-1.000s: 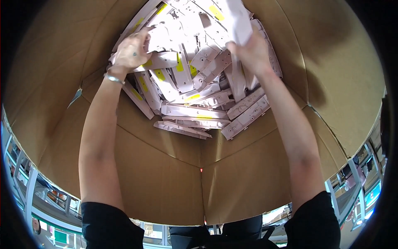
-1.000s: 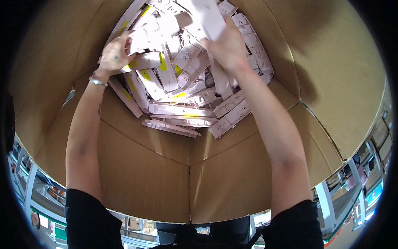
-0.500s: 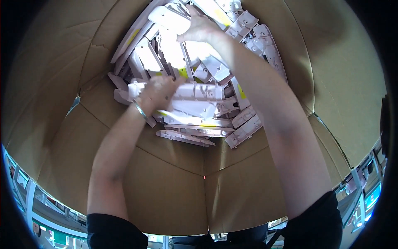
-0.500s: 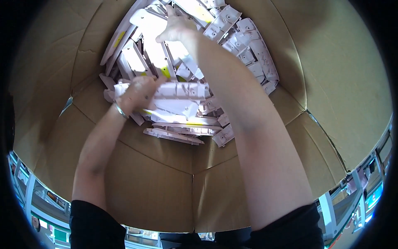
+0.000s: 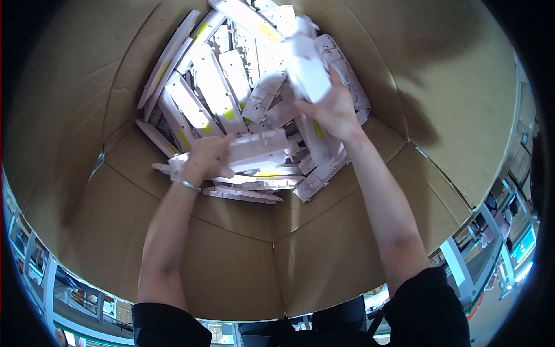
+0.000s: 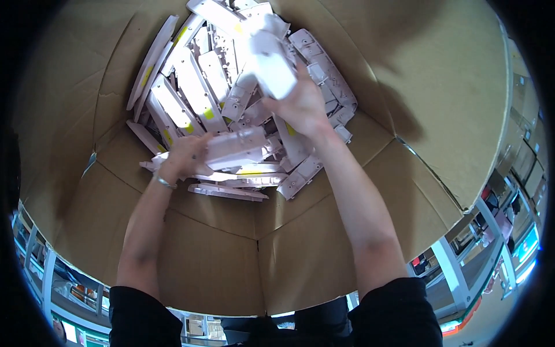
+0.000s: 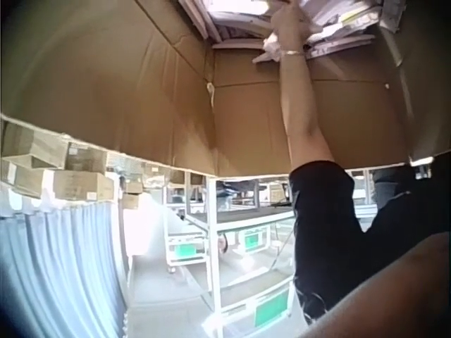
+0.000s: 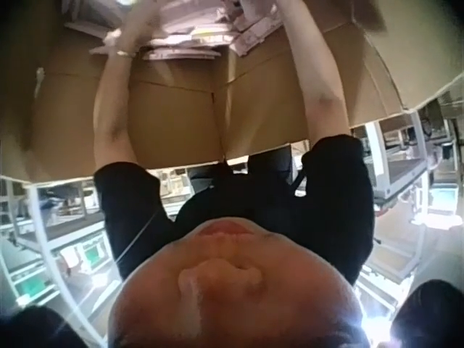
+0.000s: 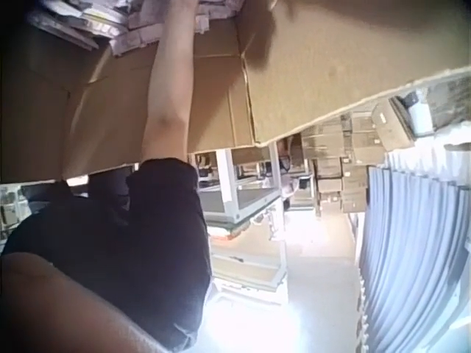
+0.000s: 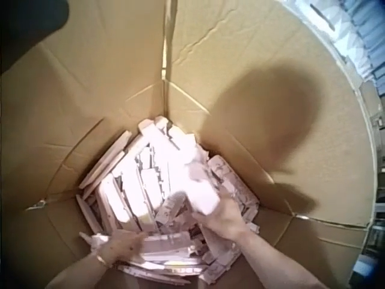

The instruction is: Sorting pink plastic components from a large storage box and arranging them on a workbench.

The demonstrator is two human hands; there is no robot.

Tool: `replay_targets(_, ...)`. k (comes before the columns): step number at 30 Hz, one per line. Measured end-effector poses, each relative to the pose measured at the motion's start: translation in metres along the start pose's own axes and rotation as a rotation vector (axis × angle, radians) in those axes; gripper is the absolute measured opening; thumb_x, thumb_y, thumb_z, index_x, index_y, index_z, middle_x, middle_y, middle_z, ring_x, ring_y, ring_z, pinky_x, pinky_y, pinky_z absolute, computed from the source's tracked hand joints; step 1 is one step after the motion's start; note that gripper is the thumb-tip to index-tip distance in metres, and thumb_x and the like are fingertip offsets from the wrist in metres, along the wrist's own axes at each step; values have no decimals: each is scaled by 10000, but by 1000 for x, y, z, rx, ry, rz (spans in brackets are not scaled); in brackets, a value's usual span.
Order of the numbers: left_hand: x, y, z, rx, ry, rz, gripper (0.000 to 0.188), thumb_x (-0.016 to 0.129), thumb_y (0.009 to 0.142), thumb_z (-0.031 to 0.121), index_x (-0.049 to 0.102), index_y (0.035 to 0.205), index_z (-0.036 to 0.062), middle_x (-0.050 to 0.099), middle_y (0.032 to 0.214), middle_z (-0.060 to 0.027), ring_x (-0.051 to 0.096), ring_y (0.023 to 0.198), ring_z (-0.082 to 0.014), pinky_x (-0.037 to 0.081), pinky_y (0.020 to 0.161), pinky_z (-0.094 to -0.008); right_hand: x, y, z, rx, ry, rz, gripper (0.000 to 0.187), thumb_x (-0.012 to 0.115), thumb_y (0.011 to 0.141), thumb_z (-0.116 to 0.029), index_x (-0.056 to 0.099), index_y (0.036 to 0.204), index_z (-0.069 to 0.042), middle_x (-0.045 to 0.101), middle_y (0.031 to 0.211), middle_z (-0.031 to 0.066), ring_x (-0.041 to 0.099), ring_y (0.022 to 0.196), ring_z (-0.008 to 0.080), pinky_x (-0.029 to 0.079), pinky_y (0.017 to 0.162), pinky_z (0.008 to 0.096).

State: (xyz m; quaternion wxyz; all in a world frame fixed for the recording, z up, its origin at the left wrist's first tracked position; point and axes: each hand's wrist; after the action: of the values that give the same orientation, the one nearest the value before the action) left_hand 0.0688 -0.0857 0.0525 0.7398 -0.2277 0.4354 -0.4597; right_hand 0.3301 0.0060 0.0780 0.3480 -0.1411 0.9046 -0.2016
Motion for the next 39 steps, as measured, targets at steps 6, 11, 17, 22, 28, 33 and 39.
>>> replay_targets(6, -69, -1, -5, -90, -1087, 171, 667, 729, 621, 99, 435, 1210, -7, 598, 962, -80, 571, 870, -151, 465, 803, -287, 25, -75, 26, 681, 1014, 124, 323, 737, 650, -122, 591, 914, -6, 614, 828, 64, 585, 764, 164, 476, 736, 293)
replay_targets(11, -93, 81, 22, 66, -1232, 313, 680, 733, 694, 167, 377, 1233, -43, 557, 1091, -126, 540, 1012, -190, 416, 901, -300, 85, -57, 39, 632, 1211, 482, 484, 739, 646, -108, 516, 1060, 4, 574, 961, 76, 541, 880, 181, 421, 819, 306)
replay_targets(17, -71, 150, 40, -31, -1067, 289, 765, 782, 605, 303, 390, 1162, -45, 565, 1045, -139, 532, 1014, -216, 388, 918, -310, 95, -29, 47, 595, 1110, 606, 571, 737, 627, -58, 448, 1116, 9, 567, 995, 98, 547, 886, 192, 425, 820, 304)
replay_targets(22, -72, 155, 45, -153, -777, 221, 736, 758, 570, 298, 407, 1116, -50, 565, 1009, -153, 525, 1008, -236, 382, 911, -314, 93, -13, 44, 499, 1183, 576, 574, 710, 626, -16, 405, 1111, 26, 557, 1013, 126, 552, 894, 201, 430, 822, 287)
replay_targets(28, -69, 141, 20, -127, -819, -67, 1007, 793, 542, 334, 279, 1293, -97, 483, 1180, -218, 434, 1137, -301, 294, 1003, -343, 52, 7, 59, 464, 1176, 327, 702, 697, 660, -33, 257, 1203, 33, 550, 1031, 176, 559, 943, 250, 446, 844, 298)
replay_targets(33, -50, 138, 23, -180, -838, 65, 1030, 782, 559, 402, 264, 1304, -84, 464, 1209, -205, 408, 1162, -286, 269, 1017, -354, 49, -3, 70, 476, 1236, -26, 639, 721, 677, -145, 377, 1187, 26, 566, 1029, 144, 562, 964, 222, 470, 836, 332)
replay_targets(39, -42, 102, -7, 242, -1041, -181, 977, 550, 675, 644, 301, 1312, -54, 419, 1276, -233, 363, 1226, -320, 232, 1041, -436, 21, -8, 63, 597, 1341, -340, 573, 751, 650, -278, 527, 1093, 9, 600, 992, 131, 597, 914, 209, 492, 809, 314)
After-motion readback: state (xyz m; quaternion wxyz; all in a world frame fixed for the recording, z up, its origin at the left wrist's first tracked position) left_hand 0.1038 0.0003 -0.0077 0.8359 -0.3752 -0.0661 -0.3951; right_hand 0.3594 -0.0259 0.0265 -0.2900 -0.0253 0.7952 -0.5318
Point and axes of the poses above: each hand's wrist, its own y-axis towards the middle knuckle, its own x-axis out of the palm, z = x × y
